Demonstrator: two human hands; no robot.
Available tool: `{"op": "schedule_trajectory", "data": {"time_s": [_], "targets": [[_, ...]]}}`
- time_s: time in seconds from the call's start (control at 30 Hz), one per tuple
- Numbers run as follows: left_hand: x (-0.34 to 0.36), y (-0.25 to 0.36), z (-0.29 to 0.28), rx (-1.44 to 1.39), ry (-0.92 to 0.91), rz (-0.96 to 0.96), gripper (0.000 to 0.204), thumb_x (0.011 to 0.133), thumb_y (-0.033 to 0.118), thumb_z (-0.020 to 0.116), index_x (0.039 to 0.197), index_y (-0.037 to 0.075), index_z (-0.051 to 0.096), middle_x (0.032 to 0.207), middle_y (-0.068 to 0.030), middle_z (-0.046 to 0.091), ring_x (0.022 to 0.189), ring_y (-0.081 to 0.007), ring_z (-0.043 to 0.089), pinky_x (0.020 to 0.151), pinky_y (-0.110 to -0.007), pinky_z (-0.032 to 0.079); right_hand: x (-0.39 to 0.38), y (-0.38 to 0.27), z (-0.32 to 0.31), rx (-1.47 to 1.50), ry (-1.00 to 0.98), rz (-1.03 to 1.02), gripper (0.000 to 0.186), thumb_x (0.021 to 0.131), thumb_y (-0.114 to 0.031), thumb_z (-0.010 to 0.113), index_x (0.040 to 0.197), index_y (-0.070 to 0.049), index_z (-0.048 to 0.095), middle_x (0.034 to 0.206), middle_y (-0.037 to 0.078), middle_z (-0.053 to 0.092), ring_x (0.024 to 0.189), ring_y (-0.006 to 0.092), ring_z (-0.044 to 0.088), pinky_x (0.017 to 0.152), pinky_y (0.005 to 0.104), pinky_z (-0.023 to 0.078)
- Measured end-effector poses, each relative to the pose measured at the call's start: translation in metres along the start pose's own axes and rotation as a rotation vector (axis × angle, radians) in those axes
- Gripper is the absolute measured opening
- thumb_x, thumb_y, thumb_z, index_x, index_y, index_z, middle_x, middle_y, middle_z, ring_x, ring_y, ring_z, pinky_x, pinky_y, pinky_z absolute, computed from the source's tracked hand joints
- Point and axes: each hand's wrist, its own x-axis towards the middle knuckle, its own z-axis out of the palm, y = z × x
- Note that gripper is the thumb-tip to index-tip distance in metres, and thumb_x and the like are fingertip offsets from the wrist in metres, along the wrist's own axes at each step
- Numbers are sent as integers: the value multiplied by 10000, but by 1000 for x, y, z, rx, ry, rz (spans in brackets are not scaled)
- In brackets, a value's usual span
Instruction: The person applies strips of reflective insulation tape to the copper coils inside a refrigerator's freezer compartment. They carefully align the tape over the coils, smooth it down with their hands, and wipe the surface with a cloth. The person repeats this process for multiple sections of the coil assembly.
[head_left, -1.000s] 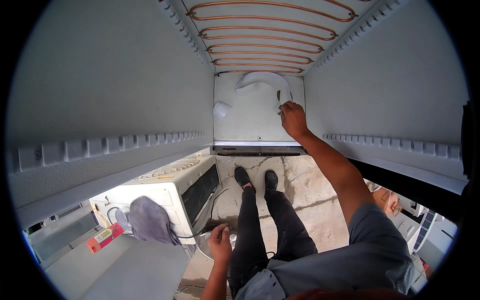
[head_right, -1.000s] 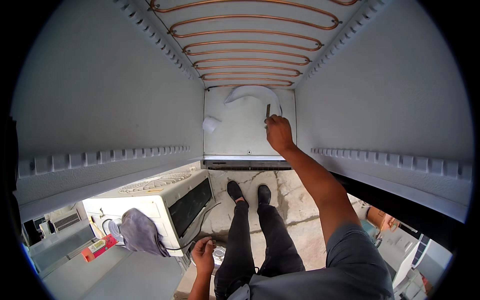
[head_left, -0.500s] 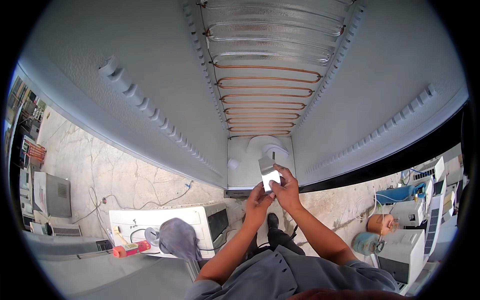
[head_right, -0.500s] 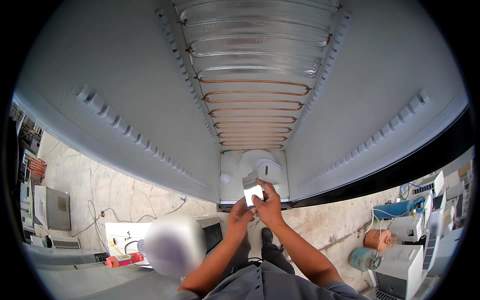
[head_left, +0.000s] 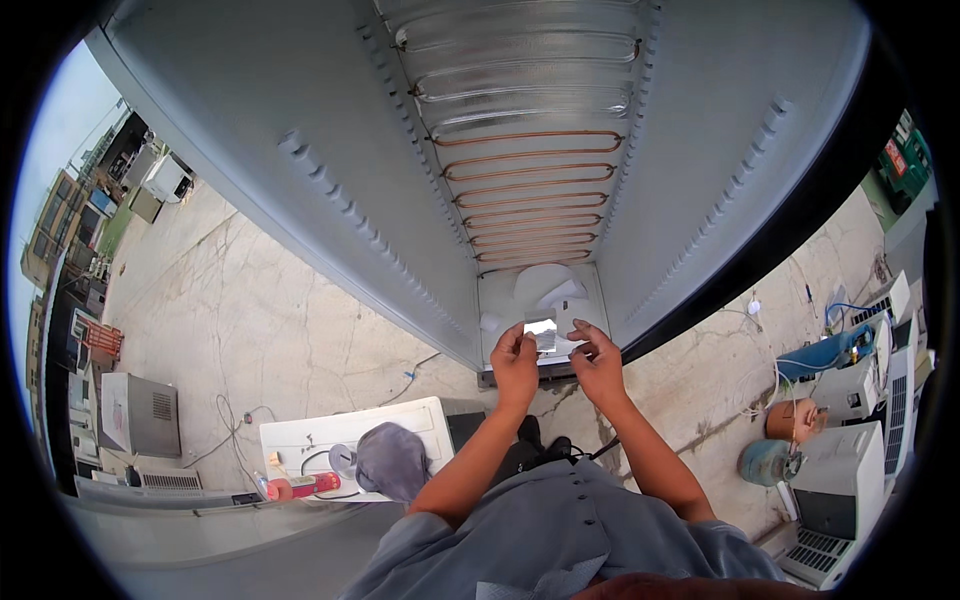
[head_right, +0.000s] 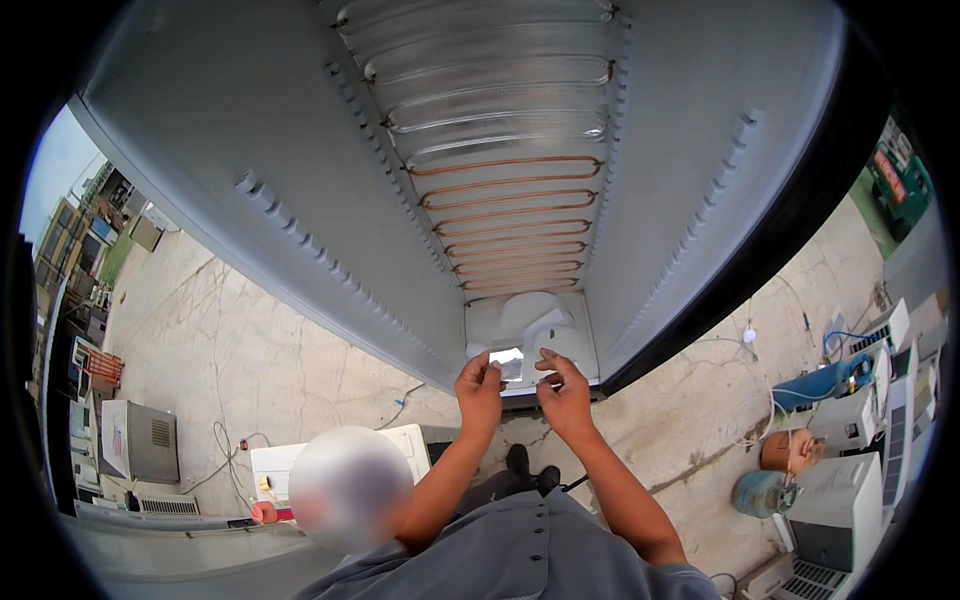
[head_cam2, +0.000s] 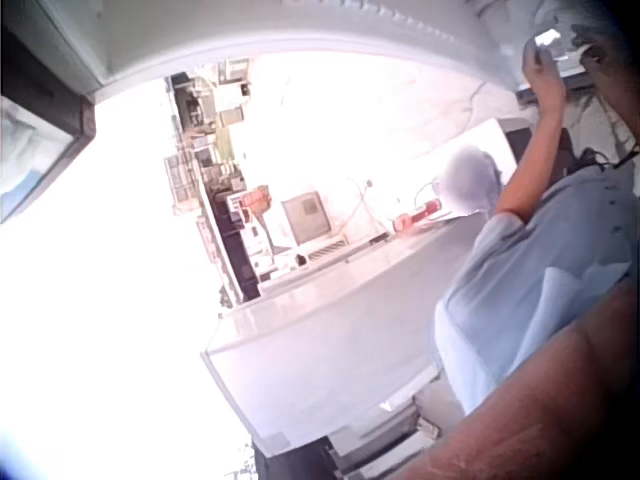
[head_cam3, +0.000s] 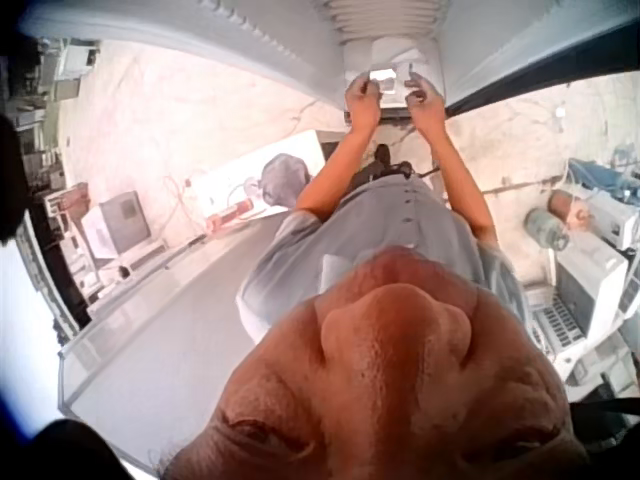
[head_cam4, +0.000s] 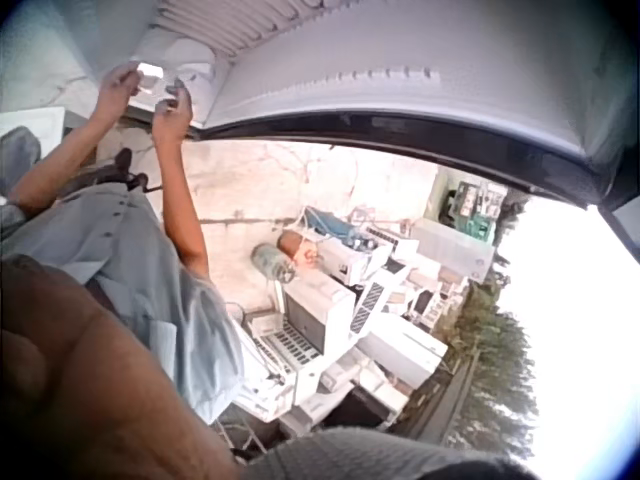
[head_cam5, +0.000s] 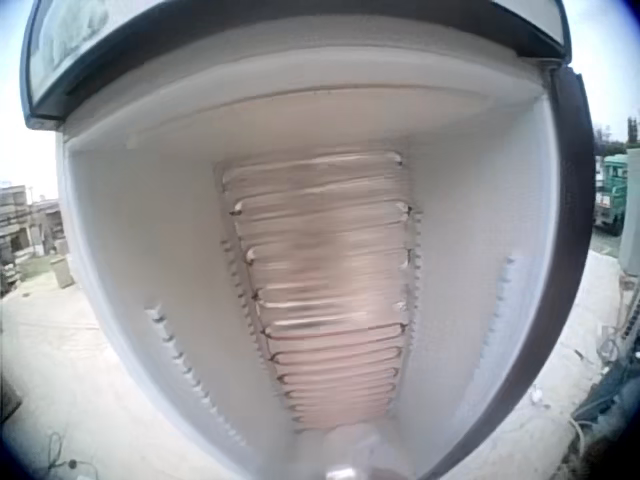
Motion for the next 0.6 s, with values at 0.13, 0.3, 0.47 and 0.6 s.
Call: {"op": "schedule_trajectory", "data": {"time_s": [0.13, 0.3, 0.47, 0.6], "targets": [[-25, 26, 1, 10, -52, 187, 287, 985, 44, 593, 1264, -27, 608, 860, 19, 610, 716, -38, 509, 620, -211, 410, -30, -44, -9, -230, 54, -208, 463, 757, 41, 718, 1213, -20, 667, 1031, 111, 628, 825, 223, 645, 705, 317, 530], [-57, 48, 4, 161, -145, 192, 176, 984, 69, 619, 1116, -16, 698, 944, -17, 653, 759, -71, 570, 684, -230, 474, -48, -63, -20, -418, 84, -513, 269, 755, -8, 764, 1022, -28, 736, 978, 114, 610, 898, 294, 629, 725, 379, 525], [-77, 87, 8, -5, -150, 249, 254, 1011, 149, 563, 1162, -31, 659, 918, -27, 627, 792, -90, 566, 720, -248, 470, -50, -86, -28, -336, 212, -534, 115, 803, -14, 748, 909, 6, 709, 931, 122, 624, 811, 298, 637, 684, 371, 521], [-84, 180, 11, -88, -275, 695, 279, 987, 265, 562, 1028, -4, 625, 886, -89, 573, 835, -200, 561, 753, -332, 471, -56, -97, -44, -219, 205, -394, 77, 870, -24, 724, 878, 38, 678, 902, 132, 635, 677, 253, 634, 604, 328, 507]]}}
